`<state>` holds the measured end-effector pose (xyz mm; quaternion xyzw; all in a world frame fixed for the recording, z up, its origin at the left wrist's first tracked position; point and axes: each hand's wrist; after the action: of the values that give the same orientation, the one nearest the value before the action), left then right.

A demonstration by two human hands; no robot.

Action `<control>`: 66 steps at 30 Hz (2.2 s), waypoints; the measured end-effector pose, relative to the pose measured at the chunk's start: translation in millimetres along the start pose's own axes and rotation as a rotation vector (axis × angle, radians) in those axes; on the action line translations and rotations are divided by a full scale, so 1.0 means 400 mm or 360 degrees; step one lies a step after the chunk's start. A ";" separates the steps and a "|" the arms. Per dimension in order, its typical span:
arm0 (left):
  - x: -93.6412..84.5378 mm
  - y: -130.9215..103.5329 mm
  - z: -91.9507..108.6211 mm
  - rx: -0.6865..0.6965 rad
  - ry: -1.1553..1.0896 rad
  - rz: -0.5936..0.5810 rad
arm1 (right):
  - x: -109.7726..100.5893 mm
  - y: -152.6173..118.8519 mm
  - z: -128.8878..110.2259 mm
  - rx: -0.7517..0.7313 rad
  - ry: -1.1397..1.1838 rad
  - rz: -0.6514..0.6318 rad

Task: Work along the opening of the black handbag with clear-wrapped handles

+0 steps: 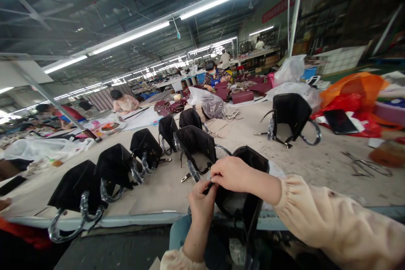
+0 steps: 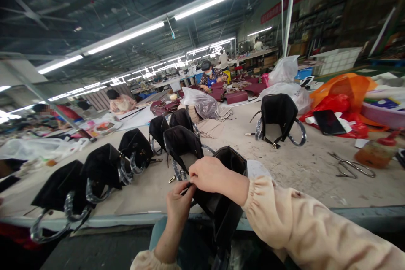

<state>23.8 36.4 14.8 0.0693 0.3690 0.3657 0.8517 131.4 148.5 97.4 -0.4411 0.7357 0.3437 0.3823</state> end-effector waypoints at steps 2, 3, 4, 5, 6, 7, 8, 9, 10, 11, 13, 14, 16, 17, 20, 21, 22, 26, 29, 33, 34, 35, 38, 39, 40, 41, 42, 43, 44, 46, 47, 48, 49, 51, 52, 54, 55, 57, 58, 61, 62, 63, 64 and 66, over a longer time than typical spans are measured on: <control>0.002 -0.001 -0.001 0.0019 -0.0019 0.0002 | -0.011 0.000 0.006 0.0026 0.0035 -0.0031; 0.002 -0.002 -0.001 0.0025 -0.0027 0.0001 | -0.016 0.000 0.009 0.0043 0.0051 -0.0045; 0.003 -0.003 -0.002 0.0027 -0.0033 -0.0003 | -0.020 0.000 0.011 0.0062 0.0064 -0.0056; 0.004 -0.003 -0.003 0.0028 -0.0035 -0.0006 | -0.023 0.000 0.012 0.0082 0.0074 -0.0063; 0.004 -0.004 -0.003 0.0027 -0.0030 -0.0008 | -0.025 0.000 0.011 0.0101 0.0082 -0.0065; 0.004 -0.004 -0.003 0.0030 -0.0019 -0.0011 | -0.025 0.001 0.009 0.0121 0.0086 -0.0063; 0.003 -0.004 -0.003 0.0036 -0.0001 -0.0009 | -0.024 0.002 0.006 0.0138 0.0086 -0.0057; 0.003 -0.004 -0.003 0.0043 0.0020 -0.0002 | -0.022 0.003 0.003 0.0153 0.0083 -0.0047; 0.002 -0.004 -0.002 0.0051 0.0039 0.0008 | -0.020 0.005 0.000 0.0168 0.0079 -0.0038; 0.002 -0.005 -0.001 0.0058 0.0050 0.0014 | -0.017 0.007 -0.001 0.0181 0.0075 -0.0032; 0.001 -0.005 0.000 0.0062 0.0039 0.0019 | -0.014 0.010 -0.001 0.0198 0.0076 -0.0036; 0.002 -0.005 0.001 0.0059 0.0023 0.0019 | -0.013 0.011 0.002 0.0200 0.0083 -0.0043; 0.003 -0.004 0.002 0.0046 -0.0010 0.0011 | -0.014 0.011 0.010 0.0196 0.0103 -0.0055; 0.004 -0.004 0.002 0.0041 -0.0019 0.0006 | -0.015 0.011 0.014 0.0190 0.0114 -0.0059; 0.002 -0.002 0.005 0.0050 -0.0001 -0.0001 | -0.017 0.007 0.018 0.0172 0.0142 -0.0071; 0.001 -0.002 0.007 0.0055 0.0016 0.0006 | -0.018 0.006 0.016 0.0168 0.0146 -0.0070; -0.001 -0.002 0.009 0.0058 0.0032 0.0013 | -0.018 0.005 0.013 0.0170 0.0146 -0.0066; -0.005 -0.001 0.015 0.0030 0.0035 0.0027 | -0.019 0.004 0.007 0.0185 0.0162 -0.0059; -0.004 0.000 0.015 0.0018 0.0007 0.0016 | -0.020 0.002 0.014 0.0144 0.0208 -0.0080; -0.003 0.000 0.009 0.0048 0.0048 0.0044 | -0.019 -0.005 0.012 0.0112 0.0210 -0.0069; -0.003 0.000 0.008 0.0052 0.0066 0.0056 | -0.017 -0.006 0.009 0.0119 0.0192 -0.0052; -0.003 0.000 0.007 0.0054 0.0080 0.0066 | -0.016 -0.006 0.006 0.0130 0.0171 -0.0032; -0.003 -0.001 0.009 0.0056 0.0078 0.0071 | -0.012 -0.005 0.001 0.0131 0.0148 -0.0010; -0.003 -0.001 0.011 0.0057 0.0068 0.0065 | -0.012 -0.004 0.002 0.0118 0.0156 -0.0017; -0.004 -0.001 0.012 0.0059 0.0057 0.0059 | -0.012 -0.004 0.005 0.0102 0.0166 -0.0025; -0.004 0.000 0.014 0.0059 0.0047 0.0054 | -0.011 -0.004 0.009 0.0084 0.0180 -0.0032; -0.004 0.000 0.015 0.0056 0.0036 0.0048 | -0.011 -0.005 0.014 0.0067 0.0194 -0.0033; -0.004 0.001 0.016 0.0049 0.0024 0.0045 | -0.011 -0.006 0.019 0.0050 0.0209 -0.0030; -0.004 0.001 0.017 0.0040 0.0012 0.0044 | -0.011 -0.008 0.025 0.0033 0.0225 -0.0022; -0.004 0.000 0.016 0.0028 -0.0008 0.0044 | -0.010 -0.015 0.036 0.0003 0.0252 0.0011; -0.004 -0.001 0.015 0.0027 -0.0013 0.0047 | -0.010 -0.019 0.042 -0.0018 0.0266 0.0037; -0.004 -0.001 0.012 0.0031 -0.0015 0.0053 | -0.010 -0.024 0.048 -0.0058 0.0281 0.0064; -0.003 -0.002 0.010 0.0035 -0.0015 0.0061 | -0.009 -0.030 0.054 -0.0116 0.0295 0.0087; -0.001 -0.003 0.003 0.0045 -0.0024 0.0077 | -0.008 -0.041 0.063 -0.0249 0.0296 0.0109; 0.001 -0.003 0.000 0.0048 -0.0035 0.0090 | -0.007 -0.046 0.067 -0.0297 0.0273 0.0112; 0.003 -0.001 -0.007 0.0061 -0.0069 0.0129 | -0.005 -0.054 0.070 -0.0300 0.0176 0.0115; 0.003 0.000 -0.010 0.0071 -0.0085 0.0144 | -0.005 -0.056 0.070 -0.0267 0.0114 0.0119; 0.002 0.005 -0.014 0.0094 -0.0107 0.0151 | -0.004 -0.057 0.069 -0.0203 0.0000 0.0113; 0.001 0.008 -0.015 0.0108 -0.0113 0.0138 | -0.004 -0.057 0.068 -0.0182 -0.0043 0.0104; -0.004 0.016 -0.015 0.0134 -0.0113 0.0076 | -0.007 -0.055 0.066 -0.0136 -0.0105 0.0086; -0.005 0.018 -0.014 0.0134 -0.0107 0.0068 | -0.008 -0.054 0.066 -0.0112 -0.0112 0.0084; -0.004 0.020 -0.014 0.0129 -0.0099 0.0065 | -0.010 -0.054 0.066 -0.0084 -0.0116 0.0087; -0.004 0.021 -0.013 0.0121 -0.0090 0.0066 | -0.011 -0.054 0.066 -0.0056 -0.0119 0.0090; -0.001 0.021 -0.010 0.0117 -0.0079 0.0076 | -0.012 -0.053 0.066 -0.0012 -0.0124 0.0100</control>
<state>16.1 41.5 15.5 0.1184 0.3591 0.3702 0.8485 159.2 164.6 85.7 -0.4054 0.7324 0.3752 0.3981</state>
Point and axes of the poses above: each hand's wrist, its own y-axis towards the middle knuckle, its own x-axis out of the palm, z = x × y, and after that the axes turned 9 degrees about y, right-handed
